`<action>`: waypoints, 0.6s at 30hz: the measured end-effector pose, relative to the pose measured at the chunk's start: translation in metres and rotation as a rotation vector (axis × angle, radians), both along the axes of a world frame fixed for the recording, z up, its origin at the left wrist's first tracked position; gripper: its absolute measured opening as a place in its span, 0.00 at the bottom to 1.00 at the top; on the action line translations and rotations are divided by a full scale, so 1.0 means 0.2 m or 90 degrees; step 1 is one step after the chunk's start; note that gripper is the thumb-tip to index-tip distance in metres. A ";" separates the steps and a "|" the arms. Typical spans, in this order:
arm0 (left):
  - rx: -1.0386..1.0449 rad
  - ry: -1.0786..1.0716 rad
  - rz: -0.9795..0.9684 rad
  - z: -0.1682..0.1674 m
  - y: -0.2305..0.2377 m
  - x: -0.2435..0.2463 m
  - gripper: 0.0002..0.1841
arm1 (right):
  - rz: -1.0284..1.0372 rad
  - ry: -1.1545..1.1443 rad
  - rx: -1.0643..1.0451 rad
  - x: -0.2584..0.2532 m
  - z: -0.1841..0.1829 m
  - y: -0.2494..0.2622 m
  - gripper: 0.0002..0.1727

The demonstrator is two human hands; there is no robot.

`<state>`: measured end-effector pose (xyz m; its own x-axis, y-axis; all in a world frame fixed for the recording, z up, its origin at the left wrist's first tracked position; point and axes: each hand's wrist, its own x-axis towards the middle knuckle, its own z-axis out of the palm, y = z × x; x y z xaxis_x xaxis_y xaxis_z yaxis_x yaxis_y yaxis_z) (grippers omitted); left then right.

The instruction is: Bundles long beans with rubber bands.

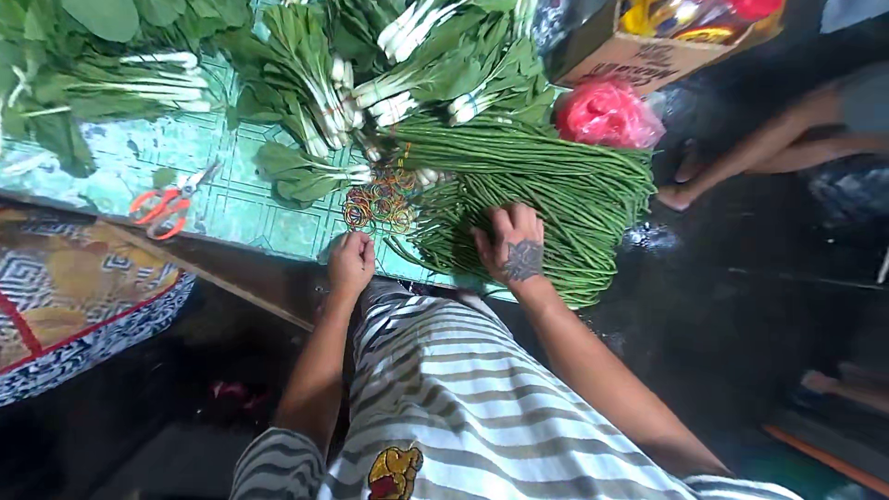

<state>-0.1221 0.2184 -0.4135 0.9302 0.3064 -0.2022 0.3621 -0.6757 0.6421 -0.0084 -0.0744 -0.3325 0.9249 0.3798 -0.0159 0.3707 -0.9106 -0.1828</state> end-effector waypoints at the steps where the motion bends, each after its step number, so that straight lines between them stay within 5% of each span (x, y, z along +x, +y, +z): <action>1: 0.020 -0.015 -0.003 0.00 0.00 0.00 0.14 | 0.043 0.003 0.022 -0.04 0.00 0.05 0.22; 4: 0.104 0.006 0.015 0.01 0.01 0.04 0.20 | 0.134 0.032 0.064 -0.13 -0.04 0.22 0.17; 8: 0.137 -0.009 -0.043 0.00 0.07 0.10 0.13 | 0.157 0.088 0.124 -0.15 -0.10 0.40 0.14; 13: 0.085 -0.010 -0.104 0.00 0.20 0.15 0.11 | 0.146 0.135 0.187 -0.15 -0.08 0.47 0.15; 18: -0.077 -0.102 0.000 0.04 0.20 0.18 0.14 | 0.105 0.196 0.250 -0.16 -0.06 0.39 0.15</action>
